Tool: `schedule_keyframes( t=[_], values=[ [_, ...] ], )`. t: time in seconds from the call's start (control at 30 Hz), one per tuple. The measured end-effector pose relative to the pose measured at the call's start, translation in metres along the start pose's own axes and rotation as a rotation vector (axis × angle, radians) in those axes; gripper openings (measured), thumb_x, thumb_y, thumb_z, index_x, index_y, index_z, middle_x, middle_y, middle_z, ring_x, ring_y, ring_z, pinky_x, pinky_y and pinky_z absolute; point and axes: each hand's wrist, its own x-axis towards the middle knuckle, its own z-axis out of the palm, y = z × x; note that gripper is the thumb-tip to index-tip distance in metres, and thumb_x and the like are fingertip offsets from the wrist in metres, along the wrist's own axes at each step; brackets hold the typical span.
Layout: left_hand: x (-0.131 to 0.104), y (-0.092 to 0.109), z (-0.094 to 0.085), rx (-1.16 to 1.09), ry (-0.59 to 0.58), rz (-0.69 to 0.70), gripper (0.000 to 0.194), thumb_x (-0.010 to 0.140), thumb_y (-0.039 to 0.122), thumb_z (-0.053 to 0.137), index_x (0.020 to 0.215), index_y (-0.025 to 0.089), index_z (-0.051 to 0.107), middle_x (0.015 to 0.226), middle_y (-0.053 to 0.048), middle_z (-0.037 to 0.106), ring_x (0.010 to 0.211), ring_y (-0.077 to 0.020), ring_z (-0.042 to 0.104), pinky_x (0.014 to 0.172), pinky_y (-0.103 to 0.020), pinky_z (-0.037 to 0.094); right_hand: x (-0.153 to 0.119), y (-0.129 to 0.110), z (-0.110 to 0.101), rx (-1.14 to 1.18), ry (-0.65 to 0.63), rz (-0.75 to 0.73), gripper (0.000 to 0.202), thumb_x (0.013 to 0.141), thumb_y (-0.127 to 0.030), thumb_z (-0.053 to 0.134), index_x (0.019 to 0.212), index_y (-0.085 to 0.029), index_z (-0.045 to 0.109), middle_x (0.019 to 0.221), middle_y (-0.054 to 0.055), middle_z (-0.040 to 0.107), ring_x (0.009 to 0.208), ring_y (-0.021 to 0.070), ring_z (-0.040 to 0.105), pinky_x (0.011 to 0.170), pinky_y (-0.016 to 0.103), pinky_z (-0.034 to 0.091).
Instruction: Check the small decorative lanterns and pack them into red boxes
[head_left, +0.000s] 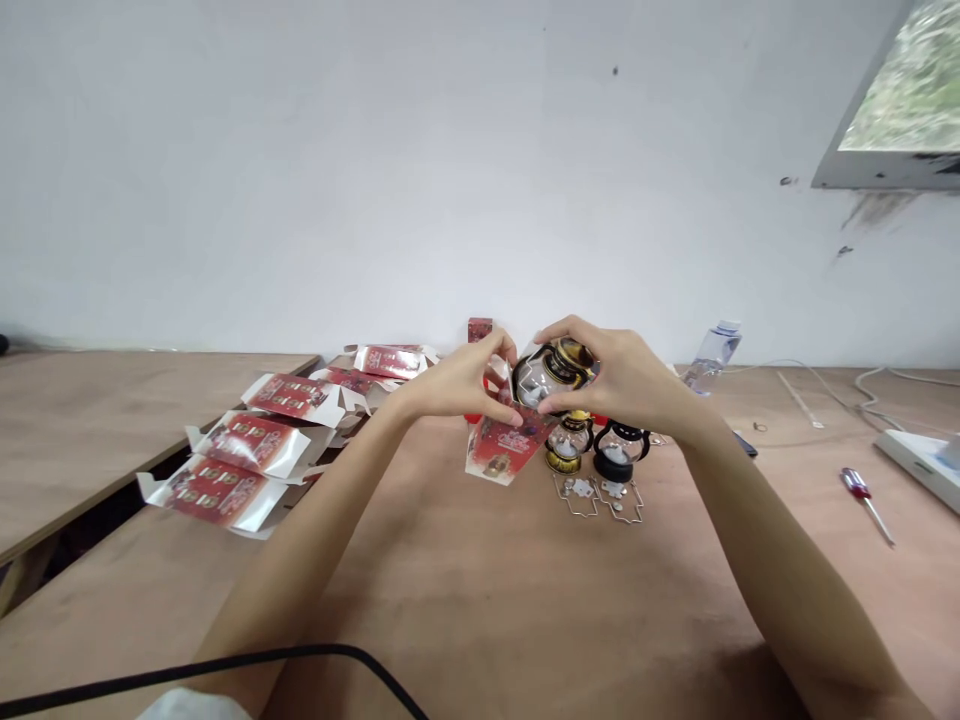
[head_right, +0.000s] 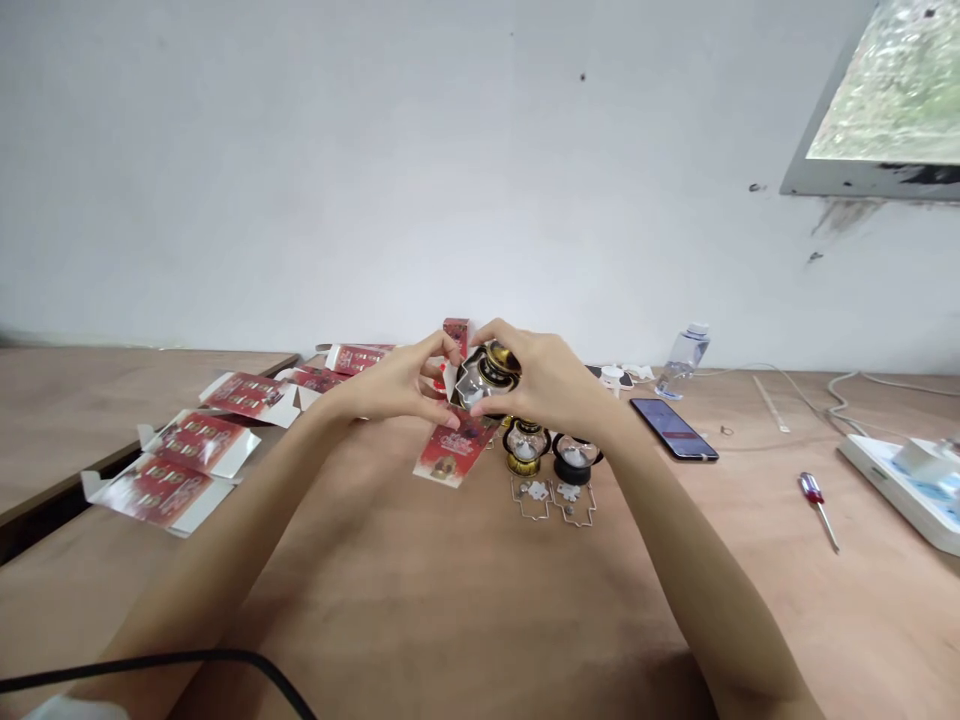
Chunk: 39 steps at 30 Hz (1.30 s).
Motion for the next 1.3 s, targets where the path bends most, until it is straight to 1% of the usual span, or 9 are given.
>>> schedule_keyframes(
  t=[0.13, 0.3, 0.47, 0.63, 0.73, 0.9, 1.07, 1.2, 1.3],
  values=[
    [0.003, -0.002, 0.001, -0.052, 0.016, 0.016, 0.046, 0.060, 0.025, 0.077, 0.086, 0.023, 0.040, 0.084, 0.001, 0.057, 0.074, -0.0167, 0.065, 0.055, -0.027, 0.053, 0.005, 0.007, 0.011, -0.068, 0.038, 0.002, 0.053, 0.069, -0.051, 0.072, 0.113, -0.025, 0.057, 0.113, 0.010, 0.057, 0.100, 0.0279, 0.057, 0.083, 0.043, 0.046],
    [0.003, -0.003, 0.002, -0.040, 0.016, -0.039, 0.049, 0.057, 0.026, 0.079, 0.086, 0.022, 0.040, 0.083, 0.001, 0.054, 0.076, -0.0173, 0.063, 0.052, -0.025, 0.050, 0.006, 0.010, 0.017, -0.075, 0.012, 0.092, 0.052, 0.068, -0.048, 0.073, 0.111, -0.022, 0.059, 0.103, 0.010, 0.061, 0.088, 0.0258, 0.059, 0.076, 0.042, 0.047],
    [0.002, -0.008, 0.003, -0.084, -0.024, -0.122, 0.051, 0.057, 0.027, 0.080, 0.086, 0.022, 0.038, 0.078, 0.003, 0.051, 0.071, -0.0155, 0.060, 0.048, -0.022, 0.044, 0.009, 0.009, 0.019, 0.143, 0.038, 0.265, 0.041, 0.063, -0.045, 0.077, 0.087, -0.018, 0.058, 0.075, 0.003, 0.064, 0.060, 0.0153, 0.053, 0.059, 0.031, 0.042],
    [0.004, -0.013, 0.002, -0.032, -0.090, -0.074, 0.050, 0.056, 0.030, 0.081, 0.082, 0.021, 0.040, 0.081, 0.004, 0.049, 0.072, -0.0134, 0.057, 0.058, -0.024, 0.047, 0.009, 0.008, 0.020, 0.020, 0.014, 0.194, 0.036, 0.061, -0.034, 0.080, 0.073, -0.019, 0.050, 0.067, -0.003, 0.055, 0.058, 0.0109, 0.044, 0.058, 0.027, 0.033],
    [0.006, -0.014, 0.000, 0.049, -0.104, -0.027, 0.044, 0.057, 0.029, 0.080, 0.076, 0.019, 0.041, 0.081, 0.003, 0.047, 0.073, -0.0122, 0.054, 0.062, -0.024, 0.046, 0.010, 0.009, 0.019, 0.033, -0.024, 0.160, 0.038, 0.062, -0.033, 0.079, 0.071, -0.020, 0.045, 0.068, -0.004, 0.052, 0.058, 0.0098, 0.041, 0.056, 0.025, 0.031],
    [0.004, -0.010, -0.006, 0.066, -0.149, -0.011, 0.034, 0.063, 0.029, 0.075, 0.077, 0.018, 0.046, 0.087, 0.001, 0.052, 0.079, -0.0126, 0.055, 0.065, -0.024, 0.045, 0.010, 0.010, 0.019, 0.083, -0.044, 0.132, 0.038, 0.065, -0.037, 0.077, 0.072, -0.020, 0.044, 0.070, -0.002, 0.051, 0.060, 0.0102, 0.040, 0.057, 0.025, 0.031],
    [-0.001, -0.005, -0.010, 0.105, -0.115, -0.016, 0.031, 0.066, 0.032, 0.074, 0.080, 0.019, 0.049, 0.087, 0.002, 0.051, 0.079, -0.0118, 0.054, 0.067, -0.024, 0.044, 0.007, 0.001, 0.017, 0.040, -0.065, 0.113, 0.032, 0.078, -0.045, 0.065, 0.086, -0.018, 0.049, 0.077, 0.001, 0.055, 0.066, 0.0126, 0.045, 0.061, 0.027, 0.033],
    [-0.001, -0.001, -0.011, 0.210, -0.110, -0.002, 0.029, 0.068, 0.033, 0.073, 0.079, 0.019, 0.051, 0.087, 0.001, 0.049, 0.079, -0.0122, 0.052, 0.069, -0.025, 0.044, 0.005, 0.001, 0.016, 0.021, -0.094, 0.093, 0.044, 0.072, -0.047, 0.069, 0.099, -0.019, 0.048, 0.090, 0.003, 0.058, 0.073, 0.0153, 0.050, 0.062, 0.028, 0.036],
    [-0.001, 0.002, -0.011, 0.284, -0.102, 0.008, 0.027, 0.070, 0.034, 0.072, 0.079, 0.019, 0.051, 0.088, 0.000, 0.048, 0.079, -0.0127, 0.050, 0.069, -0.026, 0.043, 0.006, 0.003, 0.016, 0.057, -0.091, 0.104, 0.048, 0.069, -0.046, 0.073, 0.101, -0.020, 0.048, 0.087, 0.002, 0.059, 0.073, 0.0158, 0.052, 0.062, 0.028, 0.036]
  ],
)
